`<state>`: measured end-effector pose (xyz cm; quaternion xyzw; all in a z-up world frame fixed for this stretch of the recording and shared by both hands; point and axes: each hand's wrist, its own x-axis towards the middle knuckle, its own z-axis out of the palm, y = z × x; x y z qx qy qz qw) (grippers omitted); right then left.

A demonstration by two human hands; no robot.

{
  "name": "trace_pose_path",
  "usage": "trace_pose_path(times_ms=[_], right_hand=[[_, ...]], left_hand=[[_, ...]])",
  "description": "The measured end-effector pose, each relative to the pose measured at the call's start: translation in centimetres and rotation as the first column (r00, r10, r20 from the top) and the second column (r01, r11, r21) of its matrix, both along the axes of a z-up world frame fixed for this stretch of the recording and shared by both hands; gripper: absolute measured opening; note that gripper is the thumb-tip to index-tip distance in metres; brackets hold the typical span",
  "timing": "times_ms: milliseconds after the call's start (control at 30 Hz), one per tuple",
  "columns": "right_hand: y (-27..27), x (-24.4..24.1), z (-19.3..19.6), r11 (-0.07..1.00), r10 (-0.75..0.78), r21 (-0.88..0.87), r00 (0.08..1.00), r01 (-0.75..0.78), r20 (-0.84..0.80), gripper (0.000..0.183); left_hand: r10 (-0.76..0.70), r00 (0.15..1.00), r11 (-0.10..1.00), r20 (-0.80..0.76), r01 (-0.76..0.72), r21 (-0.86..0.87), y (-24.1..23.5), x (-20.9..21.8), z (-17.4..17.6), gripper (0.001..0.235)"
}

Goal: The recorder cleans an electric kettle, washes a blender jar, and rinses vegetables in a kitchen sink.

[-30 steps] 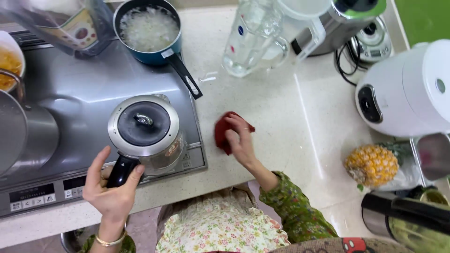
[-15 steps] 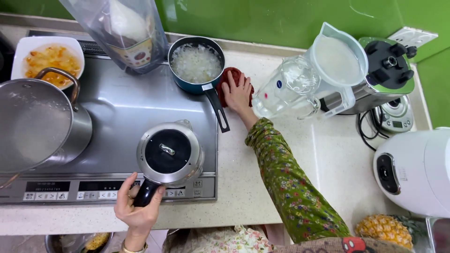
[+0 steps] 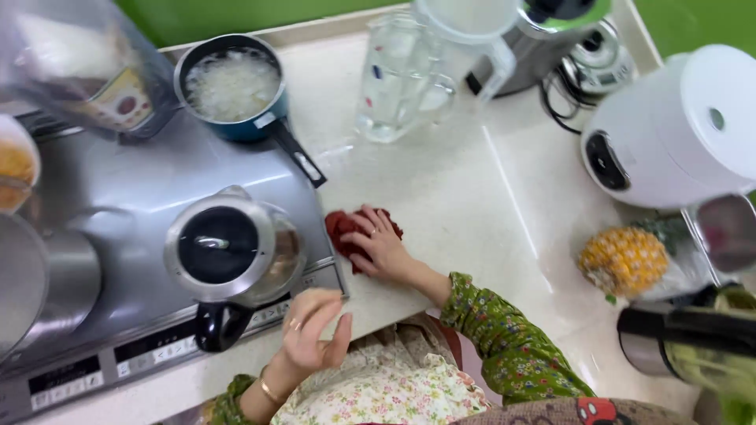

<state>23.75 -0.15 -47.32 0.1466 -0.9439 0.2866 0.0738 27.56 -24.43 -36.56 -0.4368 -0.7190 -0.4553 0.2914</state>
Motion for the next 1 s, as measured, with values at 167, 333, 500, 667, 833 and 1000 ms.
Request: trace_pose_path(times_ms=[167, 333, 500, 667, 833, 1000], right_hand=[[7.8, 11.7, -0.3, 0.821, -0.532, -0.18, 0.841, 0.542, 0.1, 0.038], [11.1, 24.6, 7.4, 0.167, -0.864, -0.658, 0.43, 0.734, 0.261, 0.054], [10.9, 38.7, 9.1, 0.096, -0.991, -0.624, 0.133, 0.776, 0.012, 0.043], [13.5, 56.1, 4.7, -0.084, -0.978, -0.556, -0.176, 0.827, -0.115, 0.022], [17.1, 68.3, 8.6, -0.314, -0.803, -0.878, 0.393, 0.361, 0.448, 0.039], [20.0, 73.8, 8.8, -0.07, -0.649, -0.943, 0.703, 0.326, 0.291, 0.049]], left_hand=[[-0.435, 0.126, 0.803, 0.892, 0.502, 0.321, 10.8, 1.0, -5.7, 0.045], [0.04, -0.768, 0.643, 0.639, 0.509, 0.572, 24.7, 8.0, -4.1, 0.07], [0.291, -0.874, 0.7, 0.39, 0.472, 0.536, 36.6, 21.9, -4.5, 0.07], [0.337, -0.781, 0.426, 0.526, 0.624, 0.655, 41.2, 38.7, -9.8, 0.067], [0.596, -0.579, -0.025, 0.557, 0.679, 0.734, 43.7, 48.3, -8.2, 0.045], [0.736, -0.468, -0.11, 0.489, 0.631, 0.768, 45.4, 52.9, -5.6, 0.034]])
